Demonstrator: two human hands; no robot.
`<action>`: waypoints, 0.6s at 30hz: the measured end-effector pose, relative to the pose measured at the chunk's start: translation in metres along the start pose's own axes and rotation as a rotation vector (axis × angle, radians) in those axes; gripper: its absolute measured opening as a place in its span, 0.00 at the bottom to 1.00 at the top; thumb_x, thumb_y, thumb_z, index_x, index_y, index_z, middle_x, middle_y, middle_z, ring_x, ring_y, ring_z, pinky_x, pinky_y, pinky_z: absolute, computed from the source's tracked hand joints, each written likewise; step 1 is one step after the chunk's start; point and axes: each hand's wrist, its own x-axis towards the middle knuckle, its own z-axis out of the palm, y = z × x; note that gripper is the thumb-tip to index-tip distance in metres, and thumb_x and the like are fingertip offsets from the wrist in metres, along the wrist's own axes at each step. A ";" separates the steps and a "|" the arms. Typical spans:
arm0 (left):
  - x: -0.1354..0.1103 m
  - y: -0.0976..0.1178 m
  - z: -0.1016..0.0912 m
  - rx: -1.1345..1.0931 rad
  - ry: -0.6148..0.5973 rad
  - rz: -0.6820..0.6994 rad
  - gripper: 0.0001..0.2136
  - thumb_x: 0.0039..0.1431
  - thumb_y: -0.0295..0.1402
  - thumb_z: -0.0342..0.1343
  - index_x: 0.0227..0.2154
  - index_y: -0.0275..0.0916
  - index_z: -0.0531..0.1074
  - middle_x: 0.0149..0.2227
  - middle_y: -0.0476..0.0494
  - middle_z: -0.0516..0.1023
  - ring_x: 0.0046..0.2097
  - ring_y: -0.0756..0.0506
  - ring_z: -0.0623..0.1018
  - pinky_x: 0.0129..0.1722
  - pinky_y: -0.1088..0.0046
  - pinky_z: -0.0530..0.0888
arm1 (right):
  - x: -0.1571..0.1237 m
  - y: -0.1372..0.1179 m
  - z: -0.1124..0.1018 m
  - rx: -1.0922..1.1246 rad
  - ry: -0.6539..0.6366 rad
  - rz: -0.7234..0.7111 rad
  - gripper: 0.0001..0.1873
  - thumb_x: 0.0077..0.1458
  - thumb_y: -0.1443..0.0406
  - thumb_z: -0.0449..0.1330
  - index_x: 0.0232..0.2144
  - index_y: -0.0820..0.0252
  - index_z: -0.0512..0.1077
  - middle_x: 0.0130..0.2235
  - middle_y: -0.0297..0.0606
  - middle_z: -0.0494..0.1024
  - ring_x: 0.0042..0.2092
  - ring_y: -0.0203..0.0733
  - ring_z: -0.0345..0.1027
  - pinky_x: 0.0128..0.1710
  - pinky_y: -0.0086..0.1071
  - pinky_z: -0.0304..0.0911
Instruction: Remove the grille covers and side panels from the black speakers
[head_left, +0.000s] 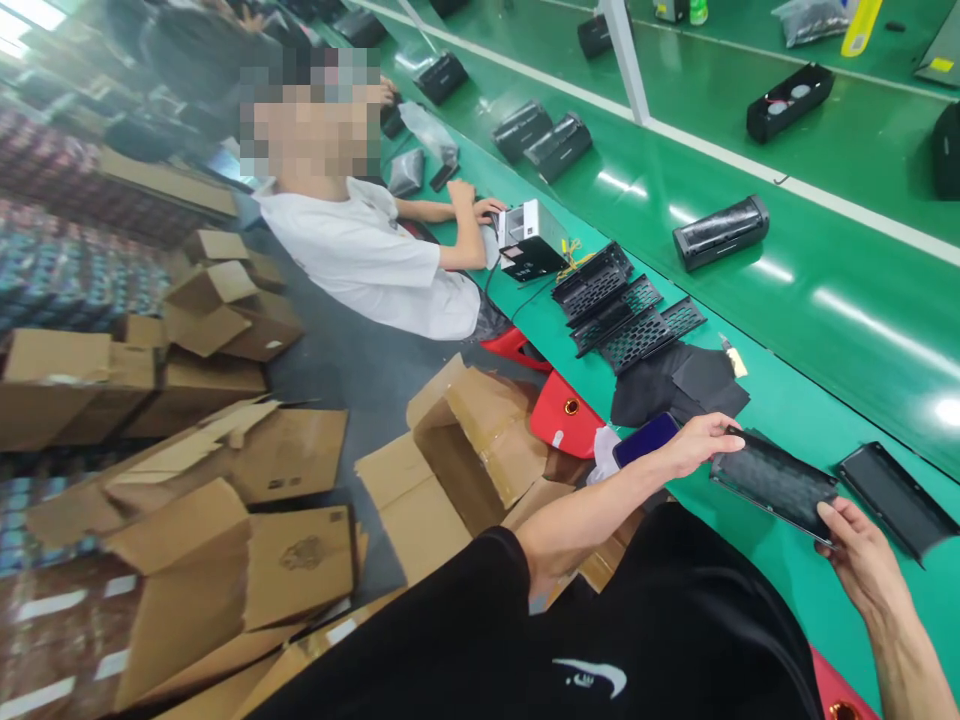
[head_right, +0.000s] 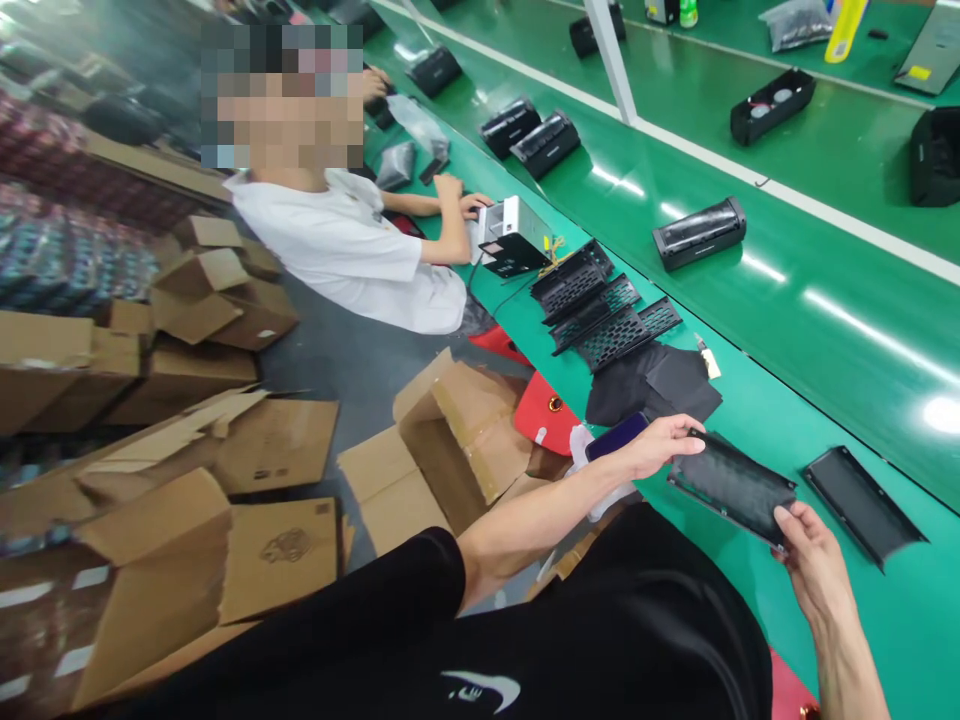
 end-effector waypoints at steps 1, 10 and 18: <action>-0.002 0.001 0.004 -0.035 -0.004 -0.022 0.27 0.40 0.43 0.77 0.41 0.35 0.76 0.28 0.53 0.75 0.28 0.54 0.70 0.31 0.77 0.64 | -0.009 0.003 0.000 0.085 0.031 0.013 0.33 0.34 0.44 0.76 0.32 0.53 0.65 0.28 0.29 0.69 0.25 0.38 0.61 0.23 0.31 0.59; -0.023 0.013 0.029 -0.104 -0.123 -0.057 0.20 0.37 0.26 0.66 0.39 0.34 0.78 0.33 0.48 0.80 0.34 0.51 0.75 0.37 0.75 0.68 | -0.045 0.032 -0.002 0.324 0.163 0.024 0.30 0.44 0.44 0.77 0.39 0.54 0.72 0.28 0.27 0.71 0.25 0.34 0.56 0.23 0.28 0.56; -0.028 0.010 0.034 0.063 -0.096 -0.017 0.20 0.48 0.36 0.69 0.44 0.34 0.77 0.27 0.53 0.73 0.27 0.53 0.69 0.30 0.76 0.65 | -0.049 0.040 -0.006 0.304 0.195 0.016 0.30 0.41 0.46 0.78 0.37 0.55 0.73 0.30 0.29 0.75 0.27 0.35 0.62 0.24 0.27 0.58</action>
